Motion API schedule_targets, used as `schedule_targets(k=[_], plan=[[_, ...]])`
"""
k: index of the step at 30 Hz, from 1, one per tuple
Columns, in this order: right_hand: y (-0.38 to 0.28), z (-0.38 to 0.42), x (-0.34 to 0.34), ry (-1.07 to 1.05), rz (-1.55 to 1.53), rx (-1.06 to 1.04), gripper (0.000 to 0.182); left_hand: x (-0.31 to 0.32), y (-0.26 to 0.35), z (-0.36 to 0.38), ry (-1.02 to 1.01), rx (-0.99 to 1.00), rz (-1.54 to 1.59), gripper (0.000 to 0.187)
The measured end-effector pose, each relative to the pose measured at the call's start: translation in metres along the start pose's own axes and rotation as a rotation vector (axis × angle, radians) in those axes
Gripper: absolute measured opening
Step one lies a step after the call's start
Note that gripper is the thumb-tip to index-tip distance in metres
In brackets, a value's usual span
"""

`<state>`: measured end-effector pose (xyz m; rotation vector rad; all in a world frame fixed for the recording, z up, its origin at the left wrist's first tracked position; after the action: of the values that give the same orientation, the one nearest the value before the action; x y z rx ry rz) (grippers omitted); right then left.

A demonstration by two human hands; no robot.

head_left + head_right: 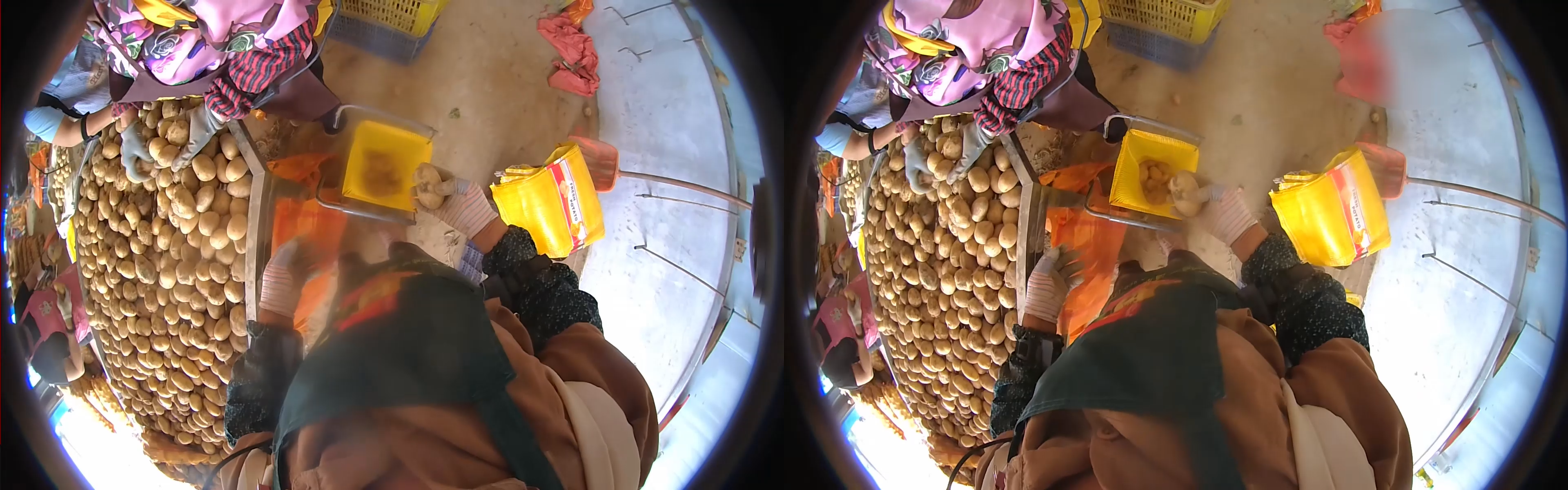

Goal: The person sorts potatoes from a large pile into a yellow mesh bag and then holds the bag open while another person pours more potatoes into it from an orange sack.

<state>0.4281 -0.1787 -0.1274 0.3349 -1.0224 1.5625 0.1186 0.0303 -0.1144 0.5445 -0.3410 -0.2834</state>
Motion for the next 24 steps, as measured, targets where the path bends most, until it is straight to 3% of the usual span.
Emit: schedule_targets(k=[3,7,9,12,15,18,20,24], plan=[[0.001,0.001,0.012,-0.040,-0.045,0.033,0.050,-0.006,0.003,-0.001,0.053,0.020,-0.023,0.036],[0.001,0.007,0.034,0.128,0.031,-0.043,0.039,-0.007,-0.001,-0.001,0.081,0.037,-0.044,0.035],[-0.004,0.014,0.046,0.179,-0.179,0.110,0.039,-0.010,-0.003,0.000,0.084,0.048,-0.050,0.035],[0.000,0.001,0.036,0.038,-0.190,0.201,0.043,-0.008,-0.001,0.009,0.075,0.082,-0.045,0.036],[0.005,-0.006,0.039,0.137,-0.278,0.274,0.046,-0.005,0.007,0.025,0.076,0.103,-0.024,0.037],[0.009,-0.009,0.043,-0.188,-0.282,0.365,0.044,-0.010,0.011,0.034,0.132,0.103,-0.006,0.039],[0.015,-0.012,0.052,-0.220,-0.288,0.402,0.047,-0.011,0.013,0.039,0.165,0.103,-0.011,0.042],[0.030,-0.017,0.080,-0.209,-0.272,0.501,0.052,0.013,0.038,0.049,-0.055,0.239,-0.198,0.052]])
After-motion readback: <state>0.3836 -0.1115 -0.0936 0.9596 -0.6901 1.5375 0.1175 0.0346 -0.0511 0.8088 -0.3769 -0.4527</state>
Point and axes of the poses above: each hand's wrist, its own z-axis away from the middle knuckle, its own x-axis out of the palm, y = z × x, the point moved 2 cm from there along -z, towards the middle knuckle, and after that the axes turned 9 degrees about y, right-handed, at the moved point
